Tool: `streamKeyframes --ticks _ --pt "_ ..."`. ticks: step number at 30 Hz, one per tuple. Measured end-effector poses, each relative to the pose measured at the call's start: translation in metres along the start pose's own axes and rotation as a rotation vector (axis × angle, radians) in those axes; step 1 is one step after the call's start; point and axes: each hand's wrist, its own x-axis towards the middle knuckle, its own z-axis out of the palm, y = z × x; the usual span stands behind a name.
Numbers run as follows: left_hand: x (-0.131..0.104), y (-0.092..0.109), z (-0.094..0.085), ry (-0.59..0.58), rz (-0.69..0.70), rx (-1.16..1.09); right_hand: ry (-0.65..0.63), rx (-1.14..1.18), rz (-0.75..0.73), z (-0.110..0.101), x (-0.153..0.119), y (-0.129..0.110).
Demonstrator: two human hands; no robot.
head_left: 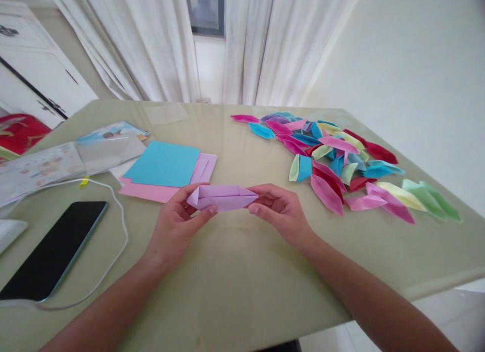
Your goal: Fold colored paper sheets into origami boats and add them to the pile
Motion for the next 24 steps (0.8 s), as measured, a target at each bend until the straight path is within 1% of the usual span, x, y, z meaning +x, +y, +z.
streamKeyframes --ticks 4,6,9,12,16,20,24 --pt "-0.002 0.004 -0.002 -0.097 -0.150 -0.010 0.102 -0.079 0.009 -0.001 0.004 0.000" --pt "-0.001 0.004 -0.003 -0.136 -0.178 -0.040 0.125 -0.103 0.015 -0.002 0.005 -0.001" --pt "0.001 0.002 -0.006 -0.133 -0.167 -0.074 0.123 -0.091 0.031 -0.004 0.006 -0.003" --pt "0.003 0.000 -0.006 -0.132 -0.178 -0.044 0.108 -0.058 0.045 -0.004 0.006 -0.004" --pt "0.003 0.005 -0.005 -0.116 -0.194 -0.031 0.109 -0.023 0.076 -0.003 0.005 -0.004" --pt "0.002 0.011 -0.005 -0.117 -0.251 -0.012 0.141 0.027 0.136 -0.002 0.005 -0.002" --pt "0.002 0.012 -0.004 -0.119 -0.274 -0.003 0.146 0.108 0.227 0.001 0.004 0.000"
